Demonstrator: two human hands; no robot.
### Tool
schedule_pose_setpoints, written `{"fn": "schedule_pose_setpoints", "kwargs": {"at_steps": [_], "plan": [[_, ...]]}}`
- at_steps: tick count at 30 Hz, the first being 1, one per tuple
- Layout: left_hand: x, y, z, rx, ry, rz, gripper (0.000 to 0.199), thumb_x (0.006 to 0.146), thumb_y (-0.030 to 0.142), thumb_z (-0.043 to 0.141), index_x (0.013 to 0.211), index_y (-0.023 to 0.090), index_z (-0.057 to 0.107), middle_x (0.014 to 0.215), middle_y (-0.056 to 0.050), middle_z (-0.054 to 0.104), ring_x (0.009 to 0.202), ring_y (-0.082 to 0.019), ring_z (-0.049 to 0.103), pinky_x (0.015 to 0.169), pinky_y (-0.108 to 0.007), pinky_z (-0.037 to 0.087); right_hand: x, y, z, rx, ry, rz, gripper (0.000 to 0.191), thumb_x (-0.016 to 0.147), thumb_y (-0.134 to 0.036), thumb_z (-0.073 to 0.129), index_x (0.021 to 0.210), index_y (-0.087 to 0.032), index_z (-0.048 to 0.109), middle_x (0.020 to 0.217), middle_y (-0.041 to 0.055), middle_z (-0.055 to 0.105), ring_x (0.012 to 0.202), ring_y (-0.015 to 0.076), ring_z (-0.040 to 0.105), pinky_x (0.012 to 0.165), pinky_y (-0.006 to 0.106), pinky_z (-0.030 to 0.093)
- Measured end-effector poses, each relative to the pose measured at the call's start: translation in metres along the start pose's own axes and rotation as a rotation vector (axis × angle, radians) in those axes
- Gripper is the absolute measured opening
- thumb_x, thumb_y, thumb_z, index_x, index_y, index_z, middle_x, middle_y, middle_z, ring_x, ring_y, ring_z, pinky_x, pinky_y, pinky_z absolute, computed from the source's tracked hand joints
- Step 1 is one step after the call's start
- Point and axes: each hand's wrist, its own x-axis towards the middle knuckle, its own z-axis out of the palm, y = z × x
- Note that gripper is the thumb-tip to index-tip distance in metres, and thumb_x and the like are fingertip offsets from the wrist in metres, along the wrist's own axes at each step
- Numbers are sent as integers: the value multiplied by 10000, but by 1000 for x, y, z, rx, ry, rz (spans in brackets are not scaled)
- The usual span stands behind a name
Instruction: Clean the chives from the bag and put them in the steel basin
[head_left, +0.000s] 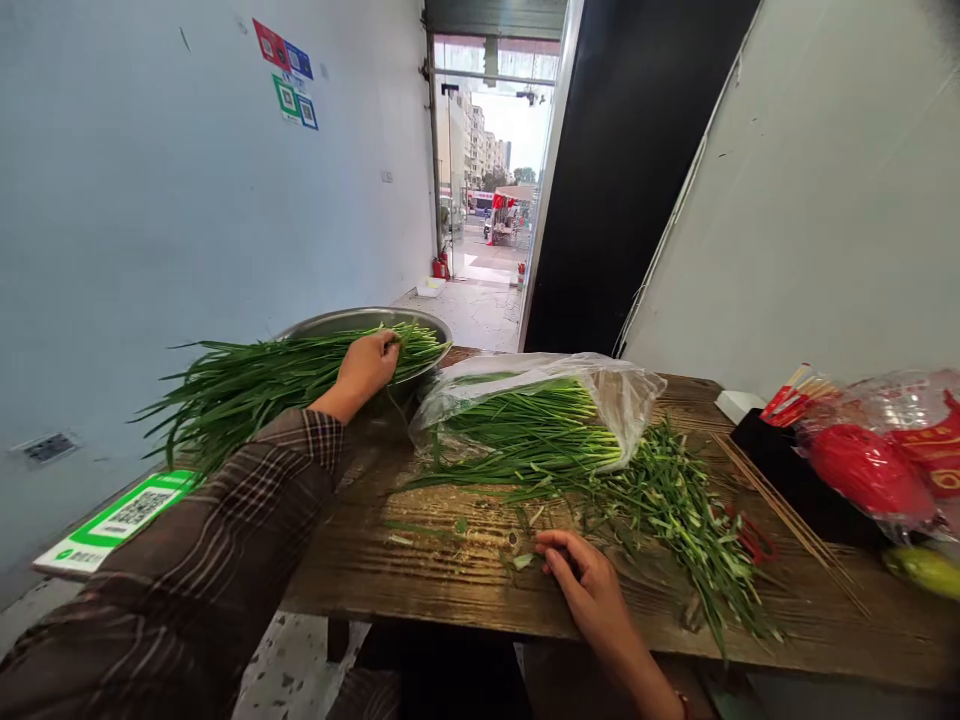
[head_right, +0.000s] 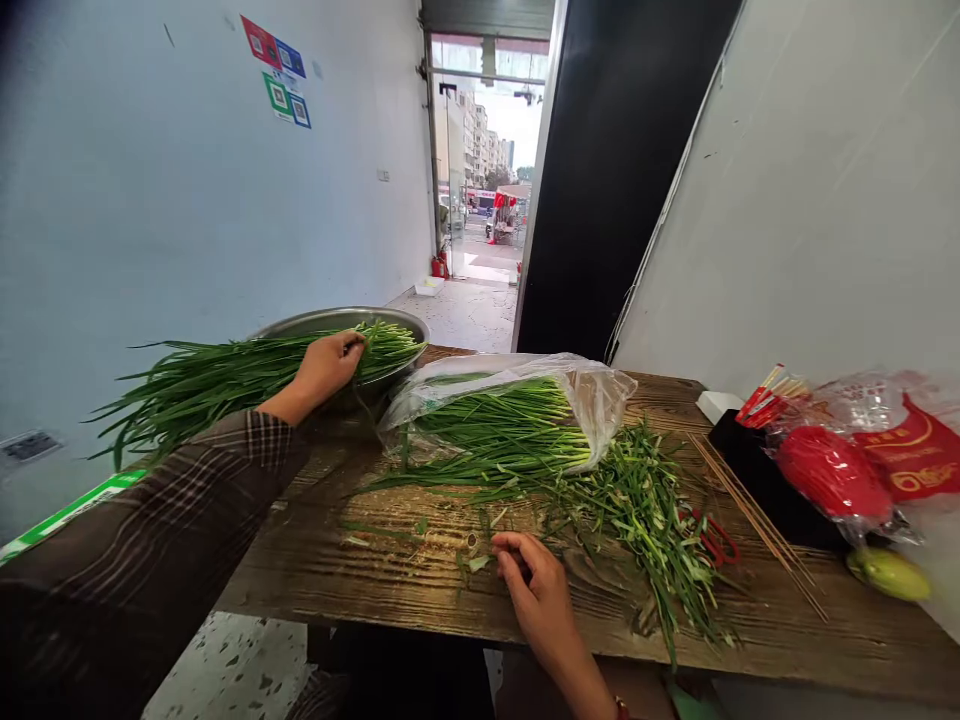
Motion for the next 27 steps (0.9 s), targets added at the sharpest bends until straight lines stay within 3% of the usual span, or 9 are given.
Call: {"fn": "schedule_pose_setpoints", "kwargs": {"at_steps": [4,7,9,12,15,19,24,27], "plan": [[16,5,-15,123,101,-12,463,948,303,302,1269,179,611,1171,-151,668,1060,-302,620,902,-414,456,-1,2,1,9,15,35,304,931,-439,513,1059,-229,691,1045,91,696,956,233,670,789,337,566],[26,-3,-4,274,137,83,475,936,258,317,1333,172,564,1270,-193,587,1225,-358,506,1032,-533,329,-1,-3,1,2,19,41,292,929,-432,515,1039,-229,694,1014,85,702,934,225,672,771,322,565],[32,-12,11,300,31,119,490,920,248,364,1384,185,511,1361,-194,536,1292,-378,441,1074,-597,241,0,-6,0,-11,21,37,288,934,-422,503,1040,-230,691,1001,80,704,904,216,674,756,313,560],[35,-22,30,271,-185,108,495,926,269,386,1411,228,474,1465,-171,463,1321,-389,422,1065,-648,235,1,-11,-2,-55,23,22,274,938,-398,496,1036,-228,688,974,72,707,818,196,673,750,313,546],[34,-24,31,244,-148,132,517,937,282,406,1445,184,416,1503,-180,414,1350,-367,405,1088,-631,251,2,-14,-4,-68,27,11,264,936,-384,497,1025,-224,687,980,69,707,807,188,673,749,307,539],[23,-14,17,205,-43,186,542,948,258,439,1454,82,359,1504,-197,400,1364,-342,386,1111,-597,261,1,-17,-5,-67,30,-11,260,932,-376,498,1017,-224,691,963,60,710,792,181,673,751,305,532],[-13,0,18,341,-201,422,450,945,350,475,1375,217,504,1552,-107,351,1421,-367,275,1120,-661,143,0,-17,-7,-67,49,-27,253,920,-361,511,1006,-215,698,957,61,715,776,180,674,754,314,530],[-30,-1,23,425,-235,415,511,899,334,528,1404,272,477,1565,-101,331,1439,-383,231,1113,-669,115,-1,-17,-6,-54,44,-48,256,922,-368,506,999,-214,695,941,60,713,760,177,673,736,312,528]]}}
